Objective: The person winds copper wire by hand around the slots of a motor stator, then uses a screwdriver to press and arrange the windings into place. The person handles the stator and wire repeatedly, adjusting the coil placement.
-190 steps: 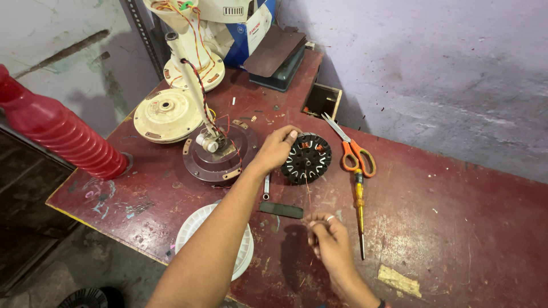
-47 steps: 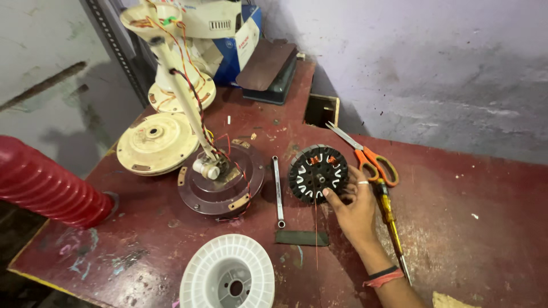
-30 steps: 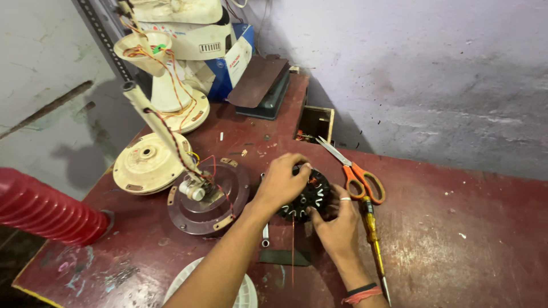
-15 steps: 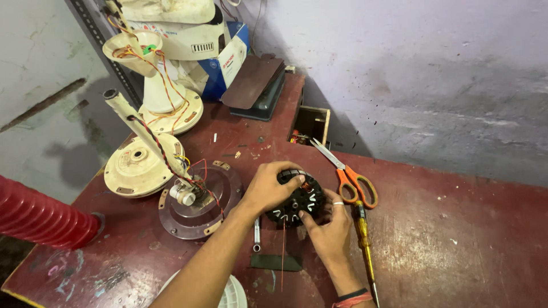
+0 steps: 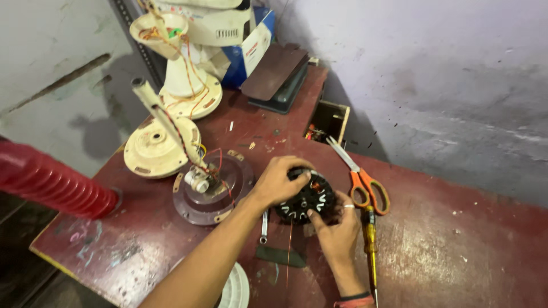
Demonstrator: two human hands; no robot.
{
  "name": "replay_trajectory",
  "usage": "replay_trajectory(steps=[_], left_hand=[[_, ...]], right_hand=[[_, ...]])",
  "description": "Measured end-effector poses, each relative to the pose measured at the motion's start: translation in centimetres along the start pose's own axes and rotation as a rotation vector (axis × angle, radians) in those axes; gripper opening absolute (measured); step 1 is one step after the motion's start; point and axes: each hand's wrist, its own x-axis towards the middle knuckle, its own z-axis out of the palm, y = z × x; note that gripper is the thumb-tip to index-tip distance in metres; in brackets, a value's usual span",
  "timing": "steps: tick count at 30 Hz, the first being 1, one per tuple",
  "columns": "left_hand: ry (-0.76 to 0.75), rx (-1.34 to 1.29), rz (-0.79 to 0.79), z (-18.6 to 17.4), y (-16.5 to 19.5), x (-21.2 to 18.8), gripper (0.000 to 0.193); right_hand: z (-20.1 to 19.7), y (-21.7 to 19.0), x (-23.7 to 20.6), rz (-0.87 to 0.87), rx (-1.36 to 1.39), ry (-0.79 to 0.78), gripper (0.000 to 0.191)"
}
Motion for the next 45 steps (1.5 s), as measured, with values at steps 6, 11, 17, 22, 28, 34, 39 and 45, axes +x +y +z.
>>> replay_trajectory(steps=[6, 11, 17, 22, 28, 34, 39, 45], left_hand=[[0.003, -0.003, 0.100, 0.3, -0.7, 0.6, 0.028], [-0.022, 0.007, -0.040, -0.1, 0.2, 0.2, 0.028], [-0.028, 0.019, 0.032, -0.7, 0.3, -0.2, 0.030], [-0.145, -0.022, -0.028, -1.5, -0.1, -0.4, 0.044], [-0.146, -0.057, 0.049, -1.5, 0.1, 0.0, 0.051], [-0.193, -0.082, -0.064, -1.1, 0.3, -0.3, 0.062], [-0.231, -0.231, -0.123, -1.1, 0.2, 0.0, 0.059], [-0.154, -0.208, -0.202, -0.5, 0.1, 0.2, 0.040]], right_hand=[[0.1, 0.3, 0.3, -0.067, 0.038, -0.006, 0.065], [-0.1, -0.2, 0.2, -0.048, 0.087, -0.039, 0.061], [0.2, -0.6, 0.0, -0.049, 0.147, -0.040, 0.062], [0.1, -0.2, -0.1, -0.061, 0.117, -0.040, 0.061], [-0.4, -2.0, 0.8, 0.071, -0.032, -0.082, 0.063], [-8.8, -5.9, 4.5, 0.022, -0.617, -0.481, 0.064], [-12.7, -7.0, 5.4, 0.515, -0.993, -0.810, 0.033], [-12.0, -3.9, 5.6, 0.646, -0.722, -0.739, 0.032]])
